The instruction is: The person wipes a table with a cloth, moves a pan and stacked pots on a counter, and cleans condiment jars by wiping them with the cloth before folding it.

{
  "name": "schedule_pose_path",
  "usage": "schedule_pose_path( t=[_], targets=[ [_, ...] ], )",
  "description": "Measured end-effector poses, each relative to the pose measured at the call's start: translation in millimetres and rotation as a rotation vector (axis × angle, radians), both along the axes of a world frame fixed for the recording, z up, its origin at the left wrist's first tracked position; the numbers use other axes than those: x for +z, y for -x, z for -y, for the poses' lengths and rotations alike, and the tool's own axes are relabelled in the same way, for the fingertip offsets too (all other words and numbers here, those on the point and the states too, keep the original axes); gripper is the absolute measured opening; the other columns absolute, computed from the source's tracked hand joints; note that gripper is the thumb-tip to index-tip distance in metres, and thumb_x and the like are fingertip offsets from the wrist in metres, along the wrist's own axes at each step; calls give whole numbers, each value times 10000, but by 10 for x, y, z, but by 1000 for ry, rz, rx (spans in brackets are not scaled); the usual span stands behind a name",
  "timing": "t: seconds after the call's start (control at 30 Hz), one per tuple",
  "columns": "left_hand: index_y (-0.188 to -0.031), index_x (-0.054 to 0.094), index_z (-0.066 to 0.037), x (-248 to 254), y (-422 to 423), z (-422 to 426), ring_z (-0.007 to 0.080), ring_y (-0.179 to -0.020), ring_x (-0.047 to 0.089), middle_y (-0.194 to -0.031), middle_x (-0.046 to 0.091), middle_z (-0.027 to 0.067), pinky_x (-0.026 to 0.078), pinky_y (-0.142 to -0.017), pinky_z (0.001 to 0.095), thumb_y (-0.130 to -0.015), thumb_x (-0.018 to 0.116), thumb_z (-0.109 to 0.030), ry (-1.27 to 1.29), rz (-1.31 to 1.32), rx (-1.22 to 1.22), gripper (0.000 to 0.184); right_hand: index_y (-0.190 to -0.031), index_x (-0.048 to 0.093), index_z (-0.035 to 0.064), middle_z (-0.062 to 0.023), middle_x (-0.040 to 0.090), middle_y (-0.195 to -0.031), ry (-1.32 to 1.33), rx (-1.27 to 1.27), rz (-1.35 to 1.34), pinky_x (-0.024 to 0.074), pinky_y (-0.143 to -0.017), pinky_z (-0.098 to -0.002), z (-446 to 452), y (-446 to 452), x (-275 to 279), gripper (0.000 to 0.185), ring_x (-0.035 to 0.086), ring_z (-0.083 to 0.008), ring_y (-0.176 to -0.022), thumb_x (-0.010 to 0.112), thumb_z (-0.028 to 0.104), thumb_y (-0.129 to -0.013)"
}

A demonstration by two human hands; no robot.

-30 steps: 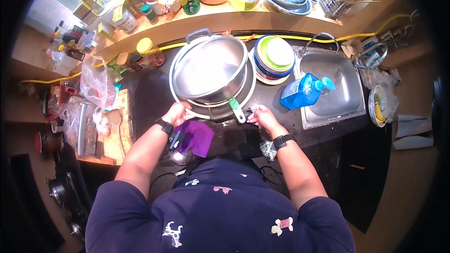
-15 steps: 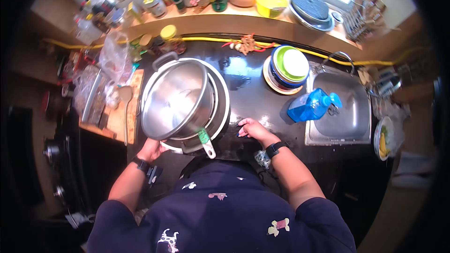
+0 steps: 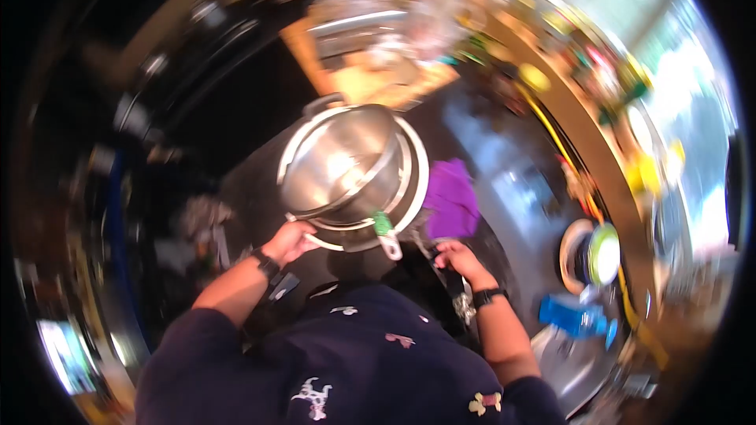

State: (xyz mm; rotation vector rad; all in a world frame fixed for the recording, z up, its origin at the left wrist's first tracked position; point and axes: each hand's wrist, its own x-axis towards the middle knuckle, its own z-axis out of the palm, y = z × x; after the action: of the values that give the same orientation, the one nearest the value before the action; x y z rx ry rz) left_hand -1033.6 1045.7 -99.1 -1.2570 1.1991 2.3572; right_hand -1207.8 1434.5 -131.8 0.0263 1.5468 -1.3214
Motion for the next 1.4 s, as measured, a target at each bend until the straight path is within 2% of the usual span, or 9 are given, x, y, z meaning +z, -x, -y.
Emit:
schedule_pose_path(
  t=[0.07, 0.13, 0.2, 0.53, 0.7, 0.93, 1.13, 1.2, 1.4],
  targets=[
    [-876, 516, -40, 273, -259, -11, 185, -575, 573, -683, 514, 59, 552, -591, 345, -764, 518, 14, 42, 44, 152, 125, -1066, 503, 48, -57, 639, -754, -18, 69, 29, 400, -541, -231, 296, -59, -42, 255, 616, -131, -674, 432, 43, -821],
    [-920, 519, -28, -225, -930, 309, 191, -592, 582, -709, 520, 62, 556, -592, 339, -773, 511, 29, -63, -161, 164, 158, -1077, 502, 44, -73, 640, -767, -132, 221, -34, 438, -580, -234, 631, -148, -135, 274, 625, -156, -679, 433, 18, -814],
    [-884, 557, -1, 367, -1251, 219, 201, -651, 609, -734, 567, 76, 558, -658, 361, -749, 534, -3, 122, 3, 329, 138, -1083, 499, 39, -92, 636, -783, -112, 282, -31, 474, -608, -250, 1014, -302, -264, 301, 625, -178, -694, 426, -11, -795],
    [-997, 533, -17, 624, -4004, 647, 194, -628, 613, -743, 563, 56, 574, -626, 372, -738, 560, -11, 152, 75, 741, 260, -1074, 528, 63, -63, 649, -833, -158, 793, -114, 437, -628, -244, 2947, -1843, 52, 313, 615, -139, -733, 416, 3, -788],
    [-912, 543, 5, 980, -4985, 649, 217, -547, 603, -664, 557, 85, 579, -578, 399, -714, 538, 23, 185, 86, 1024, 198, -1079, 531, 80, -53, 665, -845, -152, 1000, -180, 444, -637, -261, 3736, -2354, 59, 284, 624, -143, -762, 422, 41, -820],
    [-750, 545, -20, 1342, -6095, 997, 209, -548, 606, -635, 580, 81, 574, -618, 377, -699, 510, -15, 115, -88, 1207, 62, -1082, 534, 88, -57, 665, -865, -163, 1097, -204, 453, -676, -272, 4370, -2789, 129, 314, 623, -144, -799, 389, 23, -812],
    [-702, 474, 17, 1883, -6332, 1574, 265, -583, 633, -679, 582, 152, 582, -603, 340, -711, 483, -26, 277, 124, 1356, 45, -1077, 522, 66, -83, 656, -877, -227, 1145, -197, 441, -590, -246, 4587, -2586, 227, 328, 632, -154, -758, 367, -2, -797],
    [-922, 520, 126, 1949, -6425, 1795, 350, -791, 654, -880, 624, 230, 573, -655, 337, -706, 447, 9, 239, 49, 1406, 256, -1080, 514, 51, -90, 652, -861, -256, 1134, -226, 430, -554, -233, 4681, -2363, 196, 321, 634, -156, -752, 367, -9, -800],
    [-965, 515, 106, 1681, -7017, 2391, 402, -873, 616, -951, 605, 227, 561, -710, 329, -735, 452, -14, 360, -29, 1429, 267, -1102, 456, 18, -130, 622, -829, -264, 999, -193, 527, -579, -346, 4842, -1849, 68, 299, 602, -220, -628, 330, -30, -835]
  ],
)
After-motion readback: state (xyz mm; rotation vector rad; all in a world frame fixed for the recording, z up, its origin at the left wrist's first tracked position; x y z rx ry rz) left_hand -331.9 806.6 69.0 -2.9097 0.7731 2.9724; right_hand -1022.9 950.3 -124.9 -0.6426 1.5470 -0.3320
